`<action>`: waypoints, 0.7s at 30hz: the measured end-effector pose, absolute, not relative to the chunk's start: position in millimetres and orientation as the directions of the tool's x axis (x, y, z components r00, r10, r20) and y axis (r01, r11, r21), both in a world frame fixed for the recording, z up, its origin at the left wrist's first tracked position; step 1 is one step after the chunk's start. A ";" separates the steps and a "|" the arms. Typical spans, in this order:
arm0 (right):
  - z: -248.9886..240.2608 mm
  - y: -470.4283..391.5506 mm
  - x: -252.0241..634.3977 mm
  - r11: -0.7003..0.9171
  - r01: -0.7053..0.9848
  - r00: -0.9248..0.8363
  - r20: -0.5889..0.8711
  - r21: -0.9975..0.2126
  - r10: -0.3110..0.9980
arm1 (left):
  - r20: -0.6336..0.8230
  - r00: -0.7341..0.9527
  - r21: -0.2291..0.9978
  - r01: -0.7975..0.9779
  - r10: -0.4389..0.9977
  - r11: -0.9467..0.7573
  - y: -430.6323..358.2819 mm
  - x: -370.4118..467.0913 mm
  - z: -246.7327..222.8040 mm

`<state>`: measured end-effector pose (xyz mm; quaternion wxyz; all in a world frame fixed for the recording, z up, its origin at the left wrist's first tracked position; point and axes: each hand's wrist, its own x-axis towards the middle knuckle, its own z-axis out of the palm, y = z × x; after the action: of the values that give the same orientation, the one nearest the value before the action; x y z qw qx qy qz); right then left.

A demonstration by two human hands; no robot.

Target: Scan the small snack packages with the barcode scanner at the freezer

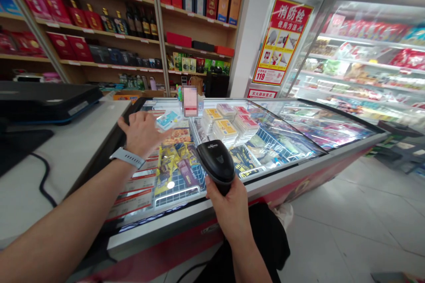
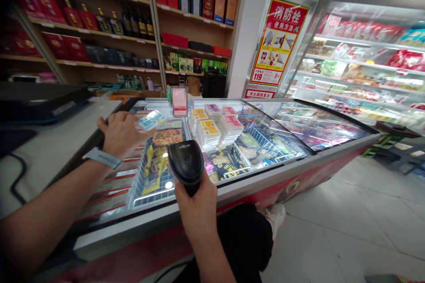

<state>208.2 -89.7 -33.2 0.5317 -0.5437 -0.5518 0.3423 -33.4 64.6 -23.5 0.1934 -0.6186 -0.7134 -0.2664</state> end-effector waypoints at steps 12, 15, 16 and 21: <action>-40.3 -89.7 221.8 0.133 0.255 0.201 0.187 -0.958 0.961 | 0.298 -0.415 0.150 0.910 0.860 0.387 93.5 -75.9 -48.3; -42.7 -89.7 224.1 0.132 0.254 0.202 0.186 -0.958 0.962 | 0.237 -0.414 0.152 0.909 0.879 0.387 99.7 -85.4 -54.6; -43.6 -89.5 224.5 0.132 0.254 0.202 0.186 -0.958 0.962 | 0.214 -0.414 0.155 0.909 0.885 0.388 102.1 -88.1 -56.7; -45.9 -89.6 225.1 0.134 0.258 0.204 0.189 -0.957 0.961 | 0.119 -0.409 0.180 0.905 0.905 0.385 111.0 -95.8 -62.2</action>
<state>225.1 -89.6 -45.9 0.5285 -0.5679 -0.5364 0.3324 -95.8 111.0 -62.2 0.0007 -0.5437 -0.8322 -0.1086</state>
